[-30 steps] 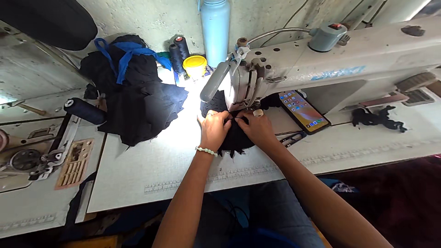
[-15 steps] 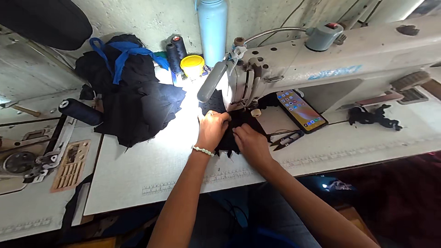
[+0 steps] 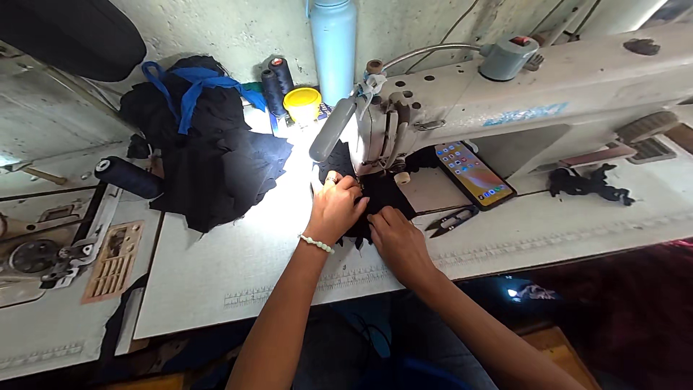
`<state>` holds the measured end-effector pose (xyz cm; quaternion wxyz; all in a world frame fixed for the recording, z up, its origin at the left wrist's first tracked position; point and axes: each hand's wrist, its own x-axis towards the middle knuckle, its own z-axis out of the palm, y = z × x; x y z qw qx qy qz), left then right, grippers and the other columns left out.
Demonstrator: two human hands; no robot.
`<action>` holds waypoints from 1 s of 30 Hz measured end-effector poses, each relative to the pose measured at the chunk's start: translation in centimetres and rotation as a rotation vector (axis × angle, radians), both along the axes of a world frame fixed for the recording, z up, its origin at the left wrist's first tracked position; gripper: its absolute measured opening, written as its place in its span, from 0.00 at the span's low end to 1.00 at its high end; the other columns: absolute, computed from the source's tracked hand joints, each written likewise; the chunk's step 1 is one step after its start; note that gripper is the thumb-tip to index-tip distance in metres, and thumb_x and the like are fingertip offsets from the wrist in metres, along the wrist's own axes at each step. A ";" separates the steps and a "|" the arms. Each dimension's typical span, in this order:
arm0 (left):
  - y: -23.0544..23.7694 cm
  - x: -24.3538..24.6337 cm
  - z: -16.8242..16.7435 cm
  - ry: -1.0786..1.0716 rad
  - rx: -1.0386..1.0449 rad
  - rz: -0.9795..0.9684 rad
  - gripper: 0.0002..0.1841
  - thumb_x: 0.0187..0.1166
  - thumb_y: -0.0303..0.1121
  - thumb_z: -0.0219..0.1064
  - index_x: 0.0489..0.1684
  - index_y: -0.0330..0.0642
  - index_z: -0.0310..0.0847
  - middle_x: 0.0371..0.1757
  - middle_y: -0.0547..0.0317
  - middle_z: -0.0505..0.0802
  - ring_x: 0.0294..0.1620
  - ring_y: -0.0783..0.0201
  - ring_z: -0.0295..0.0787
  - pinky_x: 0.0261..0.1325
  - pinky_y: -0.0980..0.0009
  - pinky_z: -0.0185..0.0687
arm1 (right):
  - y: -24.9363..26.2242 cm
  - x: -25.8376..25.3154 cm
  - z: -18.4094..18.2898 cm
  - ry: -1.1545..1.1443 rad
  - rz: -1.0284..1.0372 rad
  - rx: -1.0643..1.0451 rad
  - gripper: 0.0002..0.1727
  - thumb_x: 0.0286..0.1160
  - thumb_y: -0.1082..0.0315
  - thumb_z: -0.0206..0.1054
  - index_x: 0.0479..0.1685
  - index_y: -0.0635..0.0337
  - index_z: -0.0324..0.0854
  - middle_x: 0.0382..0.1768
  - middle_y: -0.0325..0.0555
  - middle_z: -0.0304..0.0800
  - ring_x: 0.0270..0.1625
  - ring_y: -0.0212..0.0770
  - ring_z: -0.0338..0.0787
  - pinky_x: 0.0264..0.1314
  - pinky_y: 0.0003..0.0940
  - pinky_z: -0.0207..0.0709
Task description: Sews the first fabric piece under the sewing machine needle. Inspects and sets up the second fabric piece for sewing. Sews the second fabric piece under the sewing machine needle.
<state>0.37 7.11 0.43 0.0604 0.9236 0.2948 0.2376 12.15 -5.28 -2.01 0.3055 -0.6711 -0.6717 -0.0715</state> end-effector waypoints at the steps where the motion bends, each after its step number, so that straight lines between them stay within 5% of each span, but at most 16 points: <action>1: -0.1 0.1 -0.4 -0.026 0.033 0.016 0.07 0.71 0.36 0.77 0.30 0.44 0.95 0.45 0.58 0.95 0.58 0.48 0.88 0.64 0.37 0.75 | -0.3 -0.1 -0.1 -0.010 0.001 0.013 0.06 0.71 0.76 0.69 0.38 0.67 0.91 0.34 0.57 0.88 0.39 0.55 0.92 0.34 0.39 0.86; 3: -0.3 0.3 -1.0 -0.070 0.067 0.042 0.03 0.70 0.32 0.78 0.31 0.45 0.94 0.45 0.58 0.94 0.58 0.48 0.88 0.69 0.31 0.68 | -0.8 -0.2 -0.4 -0.029 0.009 0.033 0.07 0.70 0.77 0.69 0.40 0.68 0.91 0.34 0.57 0.87 0.38 0.54 0.92 0.34 0.38 0.86; 9: -1.7 -0.3 -1.6 -0.221 0.058 0.050 0.02 0.72 0.33 0.75 0.33 0.48 0.94 0.38 0.64 0.95 0.54 0.55 0.89 0.70 0.36 0.64 | -1.5 0.1 -0.7 -0.059 0.022 0.048 0.10 0.69 0.78 0.68 0.44 0.68 0.92 0.35 0.56 0.88 0.37 0.53 0.91 0.34 0.36 0.85; 13: -3.7 -0.6 -1.7 -0.111 0.056 0.057 0.07 0.77 0.37 0.71 0.35 0.50 0.96 0.49 0.66 0.97 0.63 0.53 0.88 0.75 0.29 0.56 | -1.5 0.1 -0.8 -0.033 0.022 0.066 0.09 0.71 0.75 0.67 0.41 0.68 0.92 0.34 0.56 0.88 0.37 0.52 0.91 0.34 0.36 0.85; 23: -4.2 -1.8 -2.6 -0.032 0.187 0.034 0.10 0.80 0.31 0.65 0.45 0.54 0.95 0.60 0.67 0.96 0.72 0.48 0.86 0.72 0.23 0.58 | -1.3 2.5 1.2 0.197 0.142 -0.082 0.13 0.78 0.66 0.64 0.35 0.65 0.92 0.39 0.56 0.91 0.46 0.57 0.92 0.47 0.48 0.87; 26: -3.9 -2.6 -2.7 -0.021 0.211 0.027 0.11 0.80 0.31 0.65 0.45 0.56 0.94 0.61 0.70 0.96 0.74 0.50 0.85 0.72 0.25 0.59 | 0.7 4.5 0.8 0.075 0.153 -0.063 0.13 0.80 0.66 0.62 0.36 0.62 0.92 0.46 0.53 0.94 0.50 0.57 0.92 0.48 0.51 0.84; 30: -3.8 -3.1 -2.5 -0.010 0.208 0.004 0.11 0.79 0.30 0.66 0.47 0.58 0.94 0.60 0.70 0.96 0.72 0.50 0.86 0.70 0.25 0.61 | 1.6 6.4 1.5 -0.029 0.077 -0.076 0.11 0.74 0.70 0.69 0.27 0.68 0.88 0.33 0.59 0.89 0.43 0.64 0.90 0.40 0.56 0.80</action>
